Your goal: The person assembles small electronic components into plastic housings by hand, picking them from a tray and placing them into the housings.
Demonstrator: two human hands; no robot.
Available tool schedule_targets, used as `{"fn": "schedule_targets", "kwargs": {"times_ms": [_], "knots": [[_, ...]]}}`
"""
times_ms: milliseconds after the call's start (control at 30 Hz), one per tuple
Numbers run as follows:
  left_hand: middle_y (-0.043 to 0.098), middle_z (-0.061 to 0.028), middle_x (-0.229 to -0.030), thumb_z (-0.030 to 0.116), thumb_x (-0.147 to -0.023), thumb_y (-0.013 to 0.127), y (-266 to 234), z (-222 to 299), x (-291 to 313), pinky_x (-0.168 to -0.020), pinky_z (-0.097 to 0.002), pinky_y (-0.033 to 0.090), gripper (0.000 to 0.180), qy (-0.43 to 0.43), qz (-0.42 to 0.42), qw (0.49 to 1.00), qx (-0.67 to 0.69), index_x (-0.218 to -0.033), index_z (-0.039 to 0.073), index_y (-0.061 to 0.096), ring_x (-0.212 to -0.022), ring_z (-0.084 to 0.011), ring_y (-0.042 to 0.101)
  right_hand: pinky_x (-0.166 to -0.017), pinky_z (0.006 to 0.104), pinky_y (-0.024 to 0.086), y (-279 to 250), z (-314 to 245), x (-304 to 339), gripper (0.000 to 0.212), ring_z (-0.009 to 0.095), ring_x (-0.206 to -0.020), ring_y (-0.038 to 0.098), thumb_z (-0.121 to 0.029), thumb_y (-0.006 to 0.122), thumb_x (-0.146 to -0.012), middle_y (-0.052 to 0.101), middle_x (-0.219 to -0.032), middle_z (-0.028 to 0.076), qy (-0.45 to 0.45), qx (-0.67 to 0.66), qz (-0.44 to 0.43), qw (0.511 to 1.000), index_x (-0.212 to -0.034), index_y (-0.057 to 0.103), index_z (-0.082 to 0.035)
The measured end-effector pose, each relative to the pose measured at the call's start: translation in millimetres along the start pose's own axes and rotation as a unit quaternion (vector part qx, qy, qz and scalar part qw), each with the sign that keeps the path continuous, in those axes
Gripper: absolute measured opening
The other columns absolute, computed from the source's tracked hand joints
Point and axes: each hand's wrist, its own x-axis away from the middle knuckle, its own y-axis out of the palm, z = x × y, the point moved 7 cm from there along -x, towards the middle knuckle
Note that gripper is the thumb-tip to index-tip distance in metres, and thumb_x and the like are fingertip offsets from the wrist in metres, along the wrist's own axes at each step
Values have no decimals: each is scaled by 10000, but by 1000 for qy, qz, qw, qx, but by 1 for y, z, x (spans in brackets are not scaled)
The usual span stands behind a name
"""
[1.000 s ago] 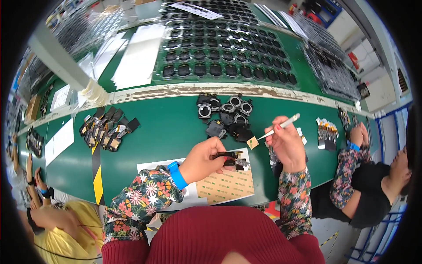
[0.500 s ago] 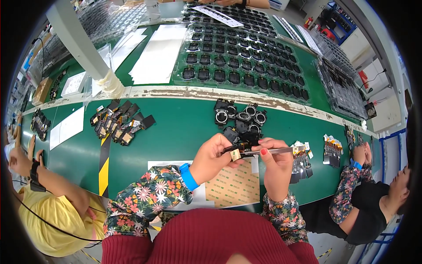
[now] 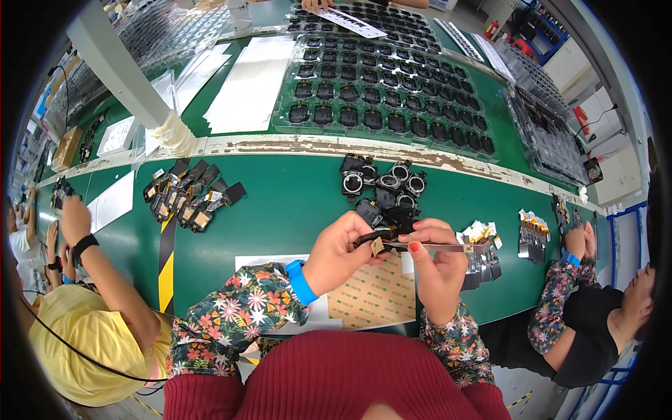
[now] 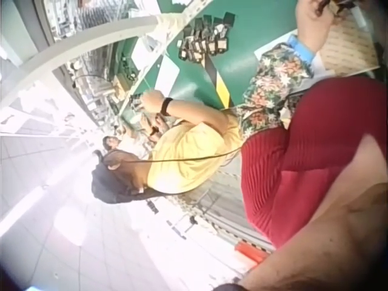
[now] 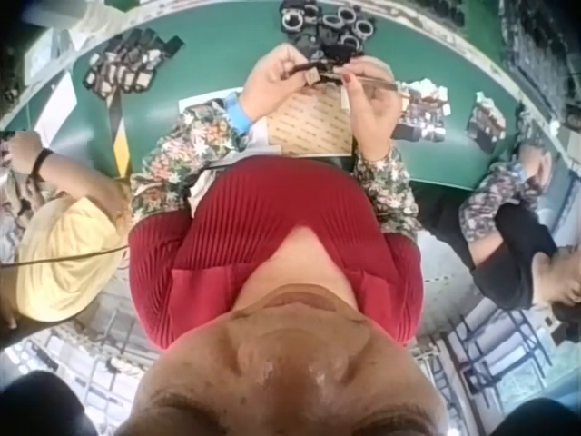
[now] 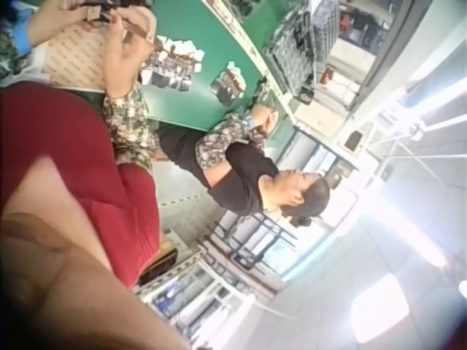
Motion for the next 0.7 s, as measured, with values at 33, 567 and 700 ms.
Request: {"fn": "schedule_targets", "kwargs": {"times_ms": [33, 567, 700], "knots": [[591, -134, -1013, -76, -884, 468, 0, 0, 0, -748, -281, 555, 118, 14, 0, 1000, 5, -945, 3, 406, -910, -183, 633, -877, 334, 405, 0, -2, 0, 92, 212, -1012, 503, -59, 621, -834, 635, -922, 79, -7, 8, 0, 1000, -889, 631, 13], [591, -67, -895, -109, -844, 468, -3, 8, -2, -679, -257, 519, 163, 60, 12, 997, -41, -947, 14, 441, -823, -113, 598, -754, 414, 471, 16, -42, 8, 94, 279, -901, 565, -5, 561, -795, 605, -864, 132, -215, 67, -48, 973, -889, 565, -9], [567, -58, -878, -86, -842, 519, -7, 0, 6, -658, -252, 512, 172, 102, 39, 994, 7, -928, 38, 436, -806, -111, 592, -753, 337, 439, 17, -39, 8, 131, 268, -901, 534, -22, 541, -824, 552, -932, 144, -131, 171, -6, 976, -952, 559, 2]]}}
